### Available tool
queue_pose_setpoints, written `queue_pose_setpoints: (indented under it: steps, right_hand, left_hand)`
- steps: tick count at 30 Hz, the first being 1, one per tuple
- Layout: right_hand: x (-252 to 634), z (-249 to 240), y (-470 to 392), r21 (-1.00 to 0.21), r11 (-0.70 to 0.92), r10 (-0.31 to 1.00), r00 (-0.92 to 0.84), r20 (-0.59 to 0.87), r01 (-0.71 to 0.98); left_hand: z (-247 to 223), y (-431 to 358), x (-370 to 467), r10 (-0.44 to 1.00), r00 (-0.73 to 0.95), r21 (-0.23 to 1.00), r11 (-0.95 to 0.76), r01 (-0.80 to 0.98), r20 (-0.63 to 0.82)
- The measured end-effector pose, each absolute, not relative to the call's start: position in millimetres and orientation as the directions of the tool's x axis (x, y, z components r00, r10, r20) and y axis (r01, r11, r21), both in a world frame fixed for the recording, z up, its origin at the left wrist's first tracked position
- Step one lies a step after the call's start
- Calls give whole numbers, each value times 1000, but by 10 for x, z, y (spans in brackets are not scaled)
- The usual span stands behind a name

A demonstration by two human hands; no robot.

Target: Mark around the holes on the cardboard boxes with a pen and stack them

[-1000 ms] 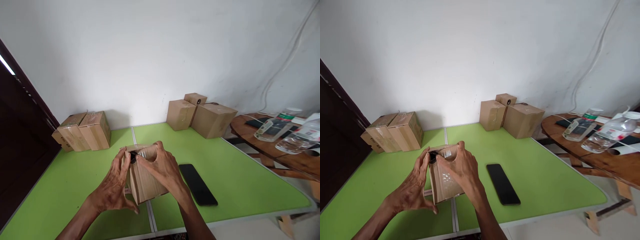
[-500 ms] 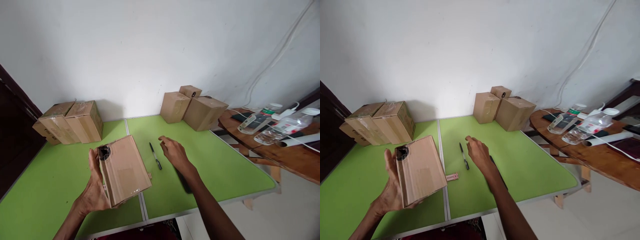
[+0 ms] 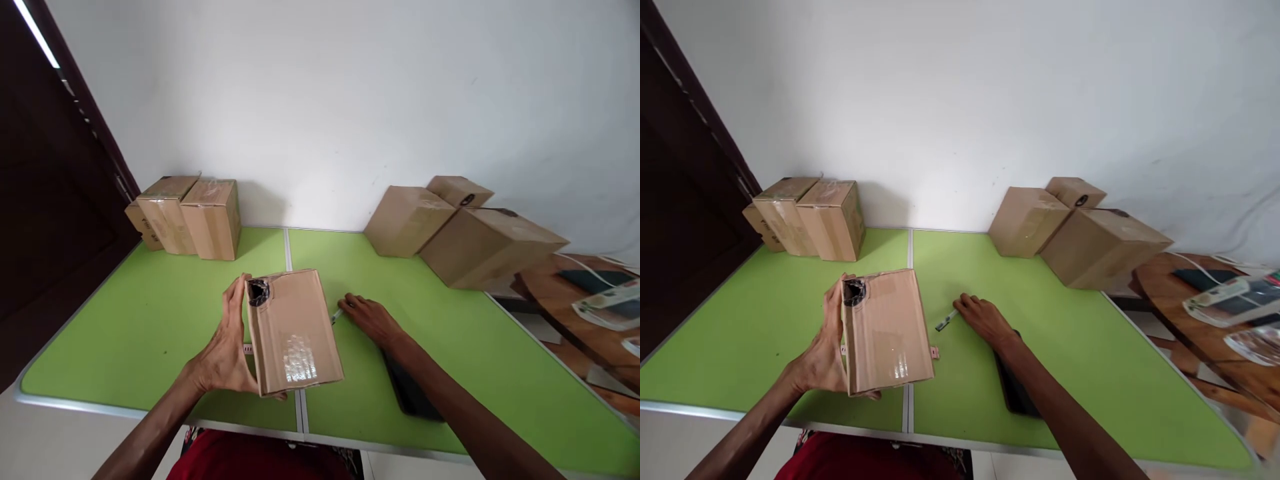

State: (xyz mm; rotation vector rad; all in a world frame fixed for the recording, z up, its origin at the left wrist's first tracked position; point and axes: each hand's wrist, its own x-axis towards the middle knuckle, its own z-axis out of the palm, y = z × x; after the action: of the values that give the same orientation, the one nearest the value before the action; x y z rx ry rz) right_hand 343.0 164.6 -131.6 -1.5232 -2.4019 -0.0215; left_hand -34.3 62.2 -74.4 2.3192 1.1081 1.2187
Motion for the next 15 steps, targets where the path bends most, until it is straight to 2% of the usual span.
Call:
queue_pose_setpoints:
  steps: [2, 5, 7, 9, 11, 12, 13, 15]
  right_hand:
    - [3494, -1175, 1654, -258, 418, 857, -284, 430, 871]
    - [3461, -839, 1596, -487, 431, 733, 21, 680, 760]
    - [3290, -572, 1474, -616, 502, 636, 224, 738, 607]
    - [2997, -311, 1275, -688, 585, 608, 330, 722, 428]
    - [2635, -92, 1033, -722, 646, 650, 318, 691, 249]
    - [2454, -6, 915, -750, 661, 720, 261, 643, 25]
    - [2287, 61, 807, -749, 652, 755, 180, 630, -113]
    - [2030, 145, 645, -773, 616, 784, 27, 620, -153]
  left_hand:
    - [-708, 611, -333, 731, 373, 559, -680, 475, 572]
    - [-669, 604, -313, 725, 385, 573, -688, 446, 571]
    - [-665, 613, -302, 735, 377, 585, -678, 445, 564]
    - [-675, 629, -297, 740, 367, 585, -671, 455, 563]
    - [-689, 645, -296, 726, 366, 568, -685, 456, 582]
    - [-695, 650, -298, 708, 373, 549, -703, 452, 599]
    - [-699, 653, -301, 685, 382, 525, -724, 447, 620]
    - [-703, 650, -307, 654, 392, 488, -750, 446, 647]
